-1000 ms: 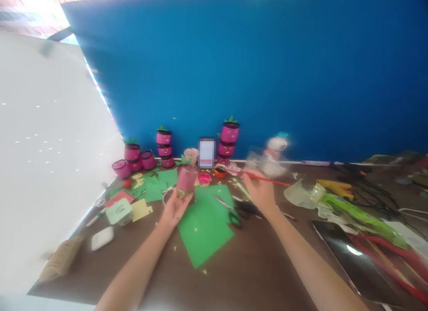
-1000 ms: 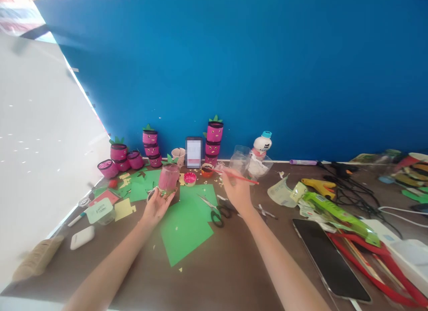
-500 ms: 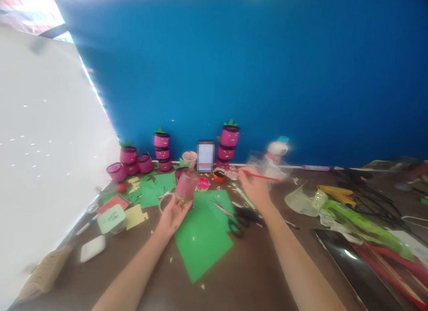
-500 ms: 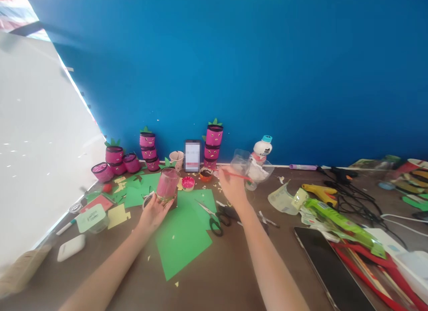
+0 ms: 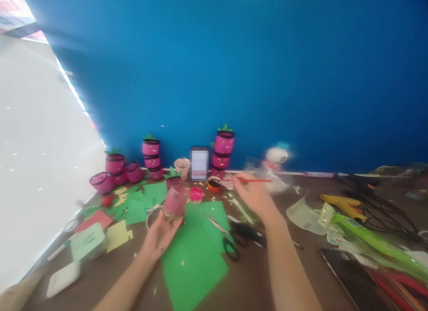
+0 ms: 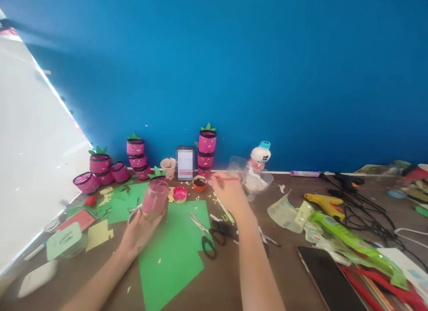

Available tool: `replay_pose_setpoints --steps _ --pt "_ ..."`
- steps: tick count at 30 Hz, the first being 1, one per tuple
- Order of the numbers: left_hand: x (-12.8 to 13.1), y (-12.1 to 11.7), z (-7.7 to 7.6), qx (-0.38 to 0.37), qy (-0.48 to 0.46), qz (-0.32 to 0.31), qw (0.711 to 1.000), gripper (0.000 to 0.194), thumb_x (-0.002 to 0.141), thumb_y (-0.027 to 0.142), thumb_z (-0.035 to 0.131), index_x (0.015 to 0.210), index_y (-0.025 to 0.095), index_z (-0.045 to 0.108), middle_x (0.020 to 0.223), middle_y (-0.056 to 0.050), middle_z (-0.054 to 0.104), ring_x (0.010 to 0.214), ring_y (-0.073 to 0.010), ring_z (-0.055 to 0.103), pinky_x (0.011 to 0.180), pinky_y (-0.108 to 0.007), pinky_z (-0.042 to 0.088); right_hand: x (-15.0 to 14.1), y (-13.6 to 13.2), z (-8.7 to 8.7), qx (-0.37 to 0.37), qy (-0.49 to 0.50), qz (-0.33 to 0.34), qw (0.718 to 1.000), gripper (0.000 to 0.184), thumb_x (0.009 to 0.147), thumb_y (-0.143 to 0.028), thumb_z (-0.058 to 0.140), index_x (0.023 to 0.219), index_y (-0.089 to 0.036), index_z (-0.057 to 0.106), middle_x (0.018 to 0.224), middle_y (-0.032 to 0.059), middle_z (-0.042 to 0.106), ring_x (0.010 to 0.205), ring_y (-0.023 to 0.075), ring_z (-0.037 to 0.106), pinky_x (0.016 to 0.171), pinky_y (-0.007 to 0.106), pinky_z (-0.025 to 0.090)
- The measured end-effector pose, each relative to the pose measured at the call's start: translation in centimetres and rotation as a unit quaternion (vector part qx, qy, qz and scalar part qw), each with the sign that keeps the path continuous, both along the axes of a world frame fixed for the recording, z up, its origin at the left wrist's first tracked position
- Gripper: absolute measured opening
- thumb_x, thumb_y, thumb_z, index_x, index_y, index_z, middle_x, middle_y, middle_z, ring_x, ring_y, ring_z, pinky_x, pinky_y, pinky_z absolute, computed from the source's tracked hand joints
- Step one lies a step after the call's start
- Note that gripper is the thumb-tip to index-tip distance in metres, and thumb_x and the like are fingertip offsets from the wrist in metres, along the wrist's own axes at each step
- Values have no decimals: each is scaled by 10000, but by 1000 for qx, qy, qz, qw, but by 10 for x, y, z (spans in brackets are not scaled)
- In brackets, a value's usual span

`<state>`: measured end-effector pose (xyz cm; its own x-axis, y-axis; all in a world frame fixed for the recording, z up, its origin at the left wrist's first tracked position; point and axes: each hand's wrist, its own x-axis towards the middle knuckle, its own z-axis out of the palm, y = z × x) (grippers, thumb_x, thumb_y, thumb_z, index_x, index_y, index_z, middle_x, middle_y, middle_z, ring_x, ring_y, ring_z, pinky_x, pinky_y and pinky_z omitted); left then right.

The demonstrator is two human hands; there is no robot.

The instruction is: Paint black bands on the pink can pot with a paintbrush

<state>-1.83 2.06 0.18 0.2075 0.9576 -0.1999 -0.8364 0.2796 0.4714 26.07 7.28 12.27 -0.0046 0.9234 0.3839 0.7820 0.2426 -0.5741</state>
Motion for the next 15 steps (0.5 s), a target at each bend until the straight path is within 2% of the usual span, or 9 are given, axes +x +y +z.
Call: replay_pose_setpoints --steps 7,11,15 --pt "-5 1 -13 26 -12 -20 999 370 895 332 427 1227 210 535 1241 -105 588 1209 -225 501 1107 -407 290 -9 3 -5 -55 -13 25 998 258 856 -303 431 919 -211 663 843 44 706 680 183 631 664 294 458" --pt "-5 1 -12 28 -14 -23 999 380 895 342 424 1243 225 520 1245 -103 585 1221 -228 489 1105 -417 290 -12 6 -9 -57 -15 39 997 234 836 -294 453 885 -216 667 865 41 704 734 196 627 674 300 448" --pt "-3 0 -9 28 -7 -27 999 353 894 341 427 1188 204 564 1227 -116 595 1236 -234 473 1098 -418 303 -11 7 -11 -63 -15 42 997 235 832 -298 437 837 -211 656 790 29 692 668 183 609 634 290 433"
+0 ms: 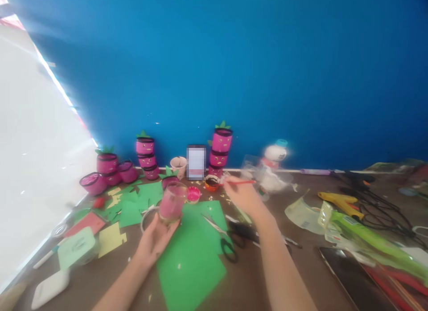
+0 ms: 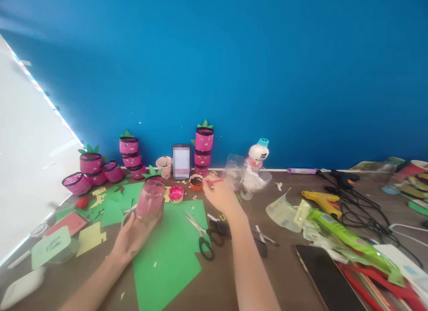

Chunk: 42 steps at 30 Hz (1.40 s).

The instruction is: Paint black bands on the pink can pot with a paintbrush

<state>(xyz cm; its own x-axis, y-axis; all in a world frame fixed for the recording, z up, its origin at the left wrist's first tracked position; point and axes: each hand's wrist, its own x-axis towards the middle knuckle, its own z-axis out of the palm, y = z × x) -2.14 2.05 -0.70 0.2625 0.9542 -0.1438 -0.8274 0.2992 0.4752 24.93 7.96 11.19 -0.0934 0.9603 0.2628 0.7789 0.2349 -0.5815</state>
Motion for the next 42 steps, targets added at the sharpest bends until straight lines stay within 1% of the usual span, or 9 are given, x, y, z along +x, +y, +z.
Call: replay_pose_setpoints --steps 3,6,14,21,28,32,35,37,42 --pt "1 -1 1 -3 5 -1 1000 338 889 345 435 1148 191 589 1217 -113 601 1246 -234 462 1099 -410 304 1 0 -1 -10 -1 -6 1000 243 828 -313 433 810 -206 651 704 21 676 599 175 591 596 286 424" --pt "2 -1 2 -9 10 4 1000 326 885 340 445 1131 190 599 1222 -101 600 1243 -227 465 1099 -397 310 2 1 -2 -15 11 -13 1000 262 834 -339 426 814 -203 650 691 27 680 578 172 592 566 277 420" --pt "4 -1 6 -6 14 14 1000 361 872 326 476 1202 197 548 1214 -103 603 1221 -233 487 1096 -404 312 4 2 -2 23 29 -22 999 307 838 -381 433 761 -190 660 605 25 660 546 180 592 544 281 425" --pt "5 1 7 -12 25 12 1000 390 864 323 498 1230 191 523 1224 -107 595 1208 -233 500 1094 -408 321 16 3 2 125 103 -120 979 281 808 -395 484 704 -192 647 640 47 684 686 234 638 696 361 479" --pt "8 -3 10 -20 63 26 997 406 850 301 528 1240 189 510 1185 -104 620 1158 -230 545 1081 -407 343 22 2 6 87 215 -156 960 243 763 -405 554 705 -195 661 641 54 699 701 251 668 715 392 518" --pt "11 -6 10 -17 69 24 997 376 825 276 565 1195 216 543 1154 -88 641 1189 -224 521 1081 -390 345 17 -11 4 91 347 -149 922 202 757 -381 588 790 -200 671 690 55 707 753 254 677 746 403 526" --pt "13 -7 7 -5 93 25 995 363 787 275 620 1141 221 563 1118 -82 656 1179 -223 529 1078 -392 347 12 -31 -7 84 495 -86 860 174 752 -366 609 801 -209 664 755 41 707 743 228 679 792 412 523" --pt "14 -7 4 3 113 30 993 379 762 279 651 1123 219 557 1119 -81 652 1153 -225 549 1074 -410 347 10 -47 -19 71 553 -67 827 158 732 -368 632 747 -213 659 748 32 696 731 216 676 800 417 526" --pt "16 -4 0 9 139 46 989 402 717 288 700 1075 203 539 1085 -66 655 1064 -197 602 1072 -417 340 10 -88 -53 31 598 -56 799 156 685 -384 696 642 -242 651 615 -2 657 648 180 655 733 383 547"
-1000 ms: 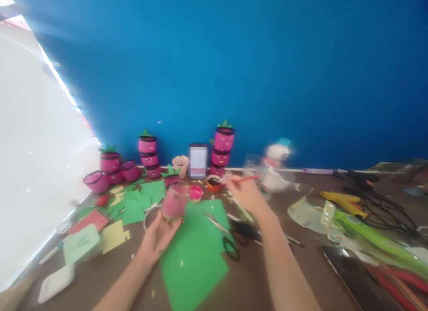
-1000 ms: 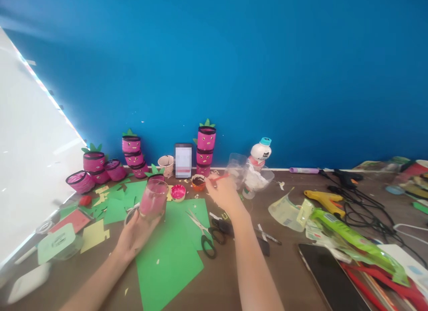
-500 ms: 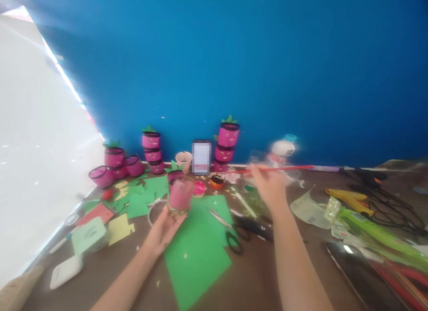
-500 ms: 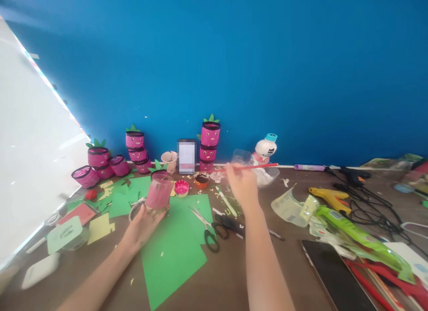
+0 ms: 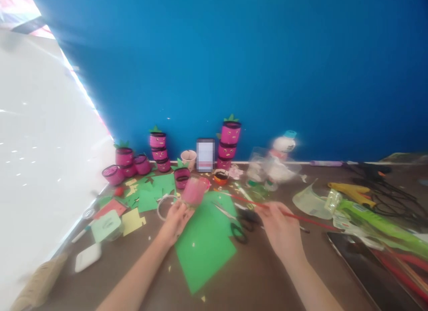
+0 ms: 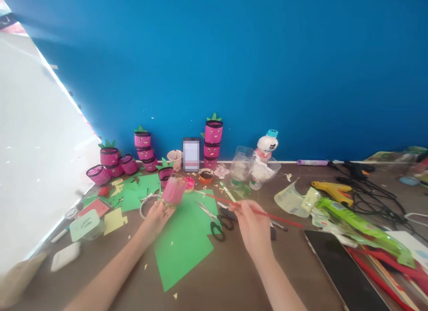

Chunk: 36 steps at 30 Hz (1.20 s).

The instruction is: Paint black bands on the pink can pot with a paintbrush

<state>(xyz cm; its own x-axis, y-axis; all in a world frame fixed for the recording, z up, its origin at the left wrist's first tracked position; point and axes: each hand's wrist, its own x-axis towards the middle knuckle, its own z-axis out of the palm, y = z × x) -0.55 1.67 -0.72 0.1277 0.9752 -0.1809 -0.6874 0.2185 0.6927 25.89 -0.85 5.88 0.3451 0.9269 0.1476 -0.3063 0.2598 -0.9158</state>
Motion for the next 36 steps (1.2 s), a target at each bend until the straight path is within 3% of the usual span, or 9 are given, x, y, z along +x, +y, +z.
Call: replay_pose_setpoints --steps 5,13,19,29,36 --pt "1 2 -1 6 42 -1 999 486 634 275 768 1034 193 505 1003 -61 670 977 -194 640 1063 -465 329 -5 -18 -16 -5 -5 1 1000 149 641 -359 742 712 -236 697 677 25 704 651 192 672 760 396 545" --pt "2 -1 3 3 64 -21 998 477 605 230 788 969 180 483 887 -34 678 859 -168 665 1034 -489 368 -9 -22 -22 -24 -62 -60 996 203 712 -374 686 796 -191 715 741 71 732 712 239 693 774 446 547" --pt "3 -2 4 -5 71 -24 997 517 597 222 793 1018 182 497 970 -63 673 921 -188 656 1046 -487 346 -9 -22 -27 -53 -94 -48 993 219 706 -374 692 820 -189 724 765 78 739 730 249 701 814 445 541" --pt "2 -3 4 0 72 -39 997 492 614 210 783 1014 179 499 965 -66 679 913 -188 661 1047 -481 350 -21 -26 -15 -85 -111 -40 989 239 717 -392 678 832 -189 726 785 77 742 754 247 703 808 419 552" --pt "0 -1 0 1 45 -29 999 483 598 220 792 984 186 504 994 -60 668 976 -202 642 1061 -485 334 -16 -23 -25 -64 -99 -56 991 258 697 -401 693 825 -179 725 777 84 740 752 268 701 817 461 541"
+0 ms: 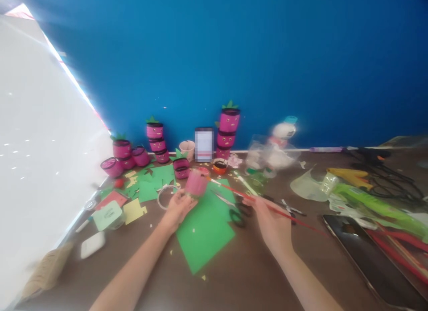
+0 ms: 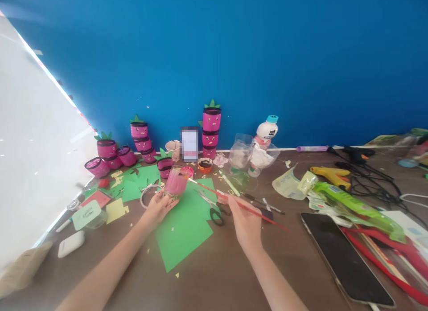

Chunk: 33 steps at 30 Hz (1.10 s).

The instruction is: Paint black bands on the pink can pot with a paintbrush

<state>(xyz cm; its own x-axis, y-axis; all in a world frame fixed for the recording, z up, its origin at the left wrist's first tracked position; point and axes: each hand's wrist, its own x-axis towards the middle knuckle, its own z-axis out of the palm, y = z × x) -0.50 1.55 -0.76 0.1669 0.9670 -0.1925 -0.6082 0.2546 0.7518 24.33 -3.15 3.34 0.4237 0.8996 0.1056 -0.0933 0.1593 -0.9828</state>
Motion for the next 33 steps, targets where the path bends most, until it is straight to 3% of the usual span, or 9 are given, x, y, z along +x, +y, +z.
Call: replay_pose_setpoints --steps 5,11,16,23,33 --pt "0 0 0 -2 14 -7 1000 543 587 210 799 1042 179 505 1013 -81 667 975 -209 643 1058 -481 336 -2 -1 1 -5 2 26 1000 229 720 -385 679 830 -190 725 793 79 742 744 255 703 810 442 548" --pt "-1 1 -1 1 -3 -2 1000 560 594 212 792 1067 202 493 1038 -63 658 1013 -209 627 1061 -480 332 -2 -1 2 2 10 -8 1000 216 723 -376 680 828 -193 726 797 70 742 750 238 703 819 425 544" --pt "-1 0 0 4 8 -11 1000 545 592 209 795 1046 193 493 1015 -67 666 974 -204 642 1059 -477 331 -4 -1 2 2 17 18 1000 220 725 -383 676 825 -193 724 804 76 741 732 242 703 816 442 545" --pt "0 -1 1 5 0 -4 1000 512 614 209 783 1031 200 486 974 -46 673 959 -184 646 1061 -462 332 -3 -1 2 -4 -6 -17 1000 223 734 -383 671 838 -192 722 803 74 742 756 232 700 816 411 546" --pt "-1 0 0 11 -5 -4 1000 563 583 217 800 1054 200 494 992 -50 669 972 -194 642 1051 -462 344 -1 -1 0 10 -5 2 1000 205 752 -362 665 868 -199 707 820 66 741 770 231 701 825 420 547"
